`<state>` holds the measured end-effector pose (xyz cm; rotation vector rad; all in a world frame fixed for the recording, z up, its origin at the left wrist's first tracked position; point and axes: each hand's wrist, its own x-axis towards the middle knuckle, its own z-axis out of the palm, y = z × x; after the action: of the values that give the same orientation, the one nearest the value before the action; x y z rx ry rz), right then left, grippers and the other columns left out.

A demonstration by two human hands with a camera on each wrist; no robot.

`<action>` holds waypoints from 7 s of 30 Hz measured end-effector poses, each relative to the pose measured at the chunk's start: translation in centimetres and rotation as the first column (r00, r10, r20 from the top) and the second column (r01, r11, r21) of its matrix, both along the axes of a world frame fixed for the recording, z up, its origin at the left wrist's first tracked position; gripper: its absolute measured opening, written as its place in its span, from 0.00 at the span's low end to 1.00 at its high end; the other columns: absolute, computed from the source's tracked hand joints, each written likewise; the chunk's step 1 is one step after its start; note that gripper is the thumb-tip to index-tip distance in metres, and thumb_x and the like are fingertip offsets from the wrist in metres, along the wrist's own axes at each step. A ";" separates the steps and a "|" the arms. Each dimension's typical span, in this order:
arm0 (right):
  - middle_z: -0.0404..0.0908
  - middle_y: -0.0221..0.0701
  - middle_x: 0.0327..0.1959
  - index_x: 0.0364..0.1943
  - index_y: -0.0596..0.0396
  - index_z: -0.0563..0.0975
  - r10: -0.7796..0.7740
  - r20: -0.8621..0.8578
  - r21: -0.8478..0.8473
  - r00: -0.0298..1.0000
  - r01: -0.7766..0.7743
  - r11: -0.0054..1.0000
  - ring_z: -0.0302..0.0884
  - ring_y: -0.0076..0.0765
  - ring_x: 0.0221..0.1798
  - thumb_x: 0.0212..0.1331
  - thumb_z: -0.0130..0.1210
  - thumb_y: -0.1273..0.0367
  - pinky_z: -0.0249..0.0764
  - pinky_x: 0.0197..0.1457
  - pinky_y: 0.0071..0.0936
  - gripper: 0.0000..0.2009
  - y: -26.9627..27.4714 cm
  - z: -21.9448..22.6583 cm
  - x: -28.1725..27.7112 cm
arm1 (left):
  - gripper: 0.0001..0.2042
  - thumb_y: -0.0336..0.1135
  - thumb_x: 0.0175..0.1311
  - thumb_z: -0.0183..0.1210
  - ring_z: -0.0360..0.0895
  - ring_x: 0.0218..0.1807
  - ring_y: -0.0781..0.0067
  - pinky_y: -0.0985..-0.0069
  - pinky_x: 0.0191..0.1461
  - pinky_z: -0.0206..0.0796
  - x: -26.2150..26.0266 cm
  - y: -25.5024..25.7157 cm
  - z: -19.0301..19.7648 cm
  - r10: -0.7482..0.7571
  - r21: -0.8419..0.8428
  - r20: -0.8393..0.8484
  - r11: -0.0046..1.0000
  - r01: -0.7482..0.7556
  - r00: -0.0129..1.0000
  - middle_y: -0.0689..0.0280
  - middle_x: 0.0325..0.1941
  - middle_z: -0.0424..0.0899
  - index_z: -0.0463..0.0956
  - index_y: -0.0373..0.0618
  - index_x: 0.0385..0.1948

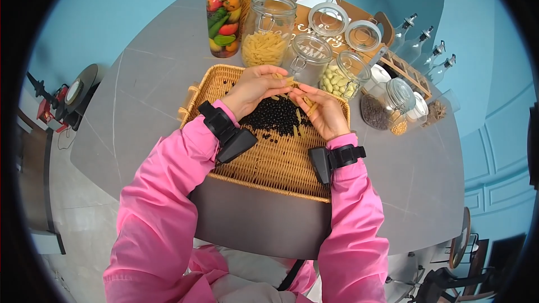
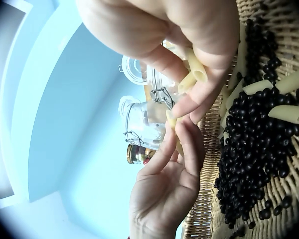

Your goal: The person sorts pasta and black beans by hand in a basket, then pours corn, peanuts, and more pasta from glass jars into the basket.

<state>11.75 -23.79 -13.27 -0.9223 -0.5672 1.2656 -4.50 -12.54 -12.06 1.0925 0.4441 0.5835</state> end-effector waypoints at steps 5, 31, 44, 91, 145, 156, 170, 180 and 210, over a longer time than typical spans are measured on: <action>0.75 0.49 0.48 0.54 0.72 0.64 0.027 0.075 -0.017 0.997 -0.026 1.000 0.78 0.41 0.48 0.66 0.40 0.74 0.77 0.50 0.20 0.16 -0.1 0.0 0.2 | 0.12 0.22 0.63 0.52 0.78 0.49 0.61 0.75 0.56 0.72 -0.1 0.6 -0.3 0.048 -0.020 -0.021 0.999 -0.049 0.999 0.55 0.46 0.74 0.67 0.29 0.47; 0.57 0.19 0.18 0.41 0.54 0.69 0.085 -0.257 -0.162 0.963 -0.130 0.978 0.49 0.14 0.14 0.68 0.43 0.61 0.45 0.12 0.13 0.11 0.1 -0.7 0.4 | 0.12 0.23 0.62 0.53 0.80 0.46 0.65 0.81 0.52 0.74 -0.3 0.6 0.7 0.032 0.001 -0.010 0.999 -0.032 0.999 0.52 0.44 0.79 0.72 0.26 0.46; 0.56 0.18 0.17 0.37 0.59 0.72 0.066 -0.040 -0.140 0.997 -0.071 0.988 0.49 0.14 0.15 0.67 0.45 0.62 0.46 0.14 0.14 0.13 -0.1 -0.4 -0.6 | 0.12 0.23 0.62 0.51 0.80 0.43 0.72 0.82 0.48 0.73 1.9 8.2 15.1 0.339 0.672 -0.072 0.712 -0.206 0.938 0.58 0.39 0.81 0.73 0.27 0.46; 0.65 0.23 0.21 0.39 0.60 0.74 0.057 -0.145 -0.109 0.988 -0.073 0.991 0.58 0.17 0.20 0.67 0.45 0.64 0.51 0.15 0.13 0.12 0.9 -0.9 -0.1 | 0.17 0.42 0.72 0.40 0.73 0.53 0.71 0.73 0.61 0.63 1.1 -2.9 0.4 -0.091 0.020 -0.089 0.995 0.093 0.992 0.61 0.50 0.76 0.69 0.37 0.50; 0.78 0.30 0.33 0.36 0.61 0.76 -0.372 0.541 0.226 0.754 0.296 0.928 0.73 0.22 0.38 0.63 0.50 0.67 0.69 0.45 0.20 0.10 0.4 0.3 -1.8 | 0.14 0.25 0.66 0.46 0.74 0.53 0.60 0.69 0.62 0.67 0.6 -3.1 -1.2 -0.133 -0.297 0.101 0.942 0.157 0.986 0.56 0.50 0.73 0.67 0.26 0.50; 0.79 0.28 0.26 0.32 0.62 0.78 -0.146 0.749 0.069 0.647 0.143 0.987 0.73 0.18 0.27 0.53 0.59 0.74 0.70 0.31 0.17 0.05 0.2 -0.2 -1.8 | 0.16 0.26 0.65 0.49 0.77 0.45 0.76 0.79 0.53 0.70 0.5 -2.9 -1.5 -0.214 0.038 -0.047 0.976 0.216 0.976 0.60 0.48 0.77 0.67 0.29 0.53; 0.81 0.30 0.24 0.32 0.64 0.79 -0.358 0.821 0.225 0.446 0.323 0.919 0.74 0.19 0.26 0.53 0.61 0.73 0.71 0.32 0.17 0.07 0.3 -0.4 -1.4 | 0.14 0.25 0.64 0.49 0.78 0.41 0.74 0.78 0.51 0.71 0.2 -2.5 -1.1 -0.101 -0.001 -0.070 0.995 0.101 0.992 0.59 0.43 0.78 0.70 0.29 0.49; 0.80 0.31 0.21 0.29 0.62 0.80 0.111 0.952 -0.160 0.284 0.156 0.975 0.73 0.23 0.23 0.53 0.60 0.65 0.69 0.29 0.23 0.11 -3.0 2.9 0.3 | 0.08 0.32 0.62 0.54 0.73 0.34 0.78 0.82 0.41 0.67 0.5 -1.4 -1.2 -0.090 -0.254 0.047 0.962 0.099 0.995 0.66 0.33 0.77 0.75 0.37 0.38; 0.66 0.30 0.24 0.26 0.56 0.67 0.004 0.481 -0.253 0.877 0.134 0.958 0.58 0.24 0.24 0.45 0.41 0.77 0.58 0.22 0.20 0.04 -2.5 0.1 1.3 | 0.12 0.39 0.45 0.66 0.77 0.25 0.60 0.68 0.28 0.65 -1.8 -4.7 0.9 0.068 0.790 -0.594 0.241 0.564 0.802 0.57 0.19 0.79 0.78 0.38 0.19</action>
<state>13.00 -26.31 -13.18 -1.5039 -0.7451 1.0694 -6.25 -17.24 -11.13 2.5590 0.3172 0.1492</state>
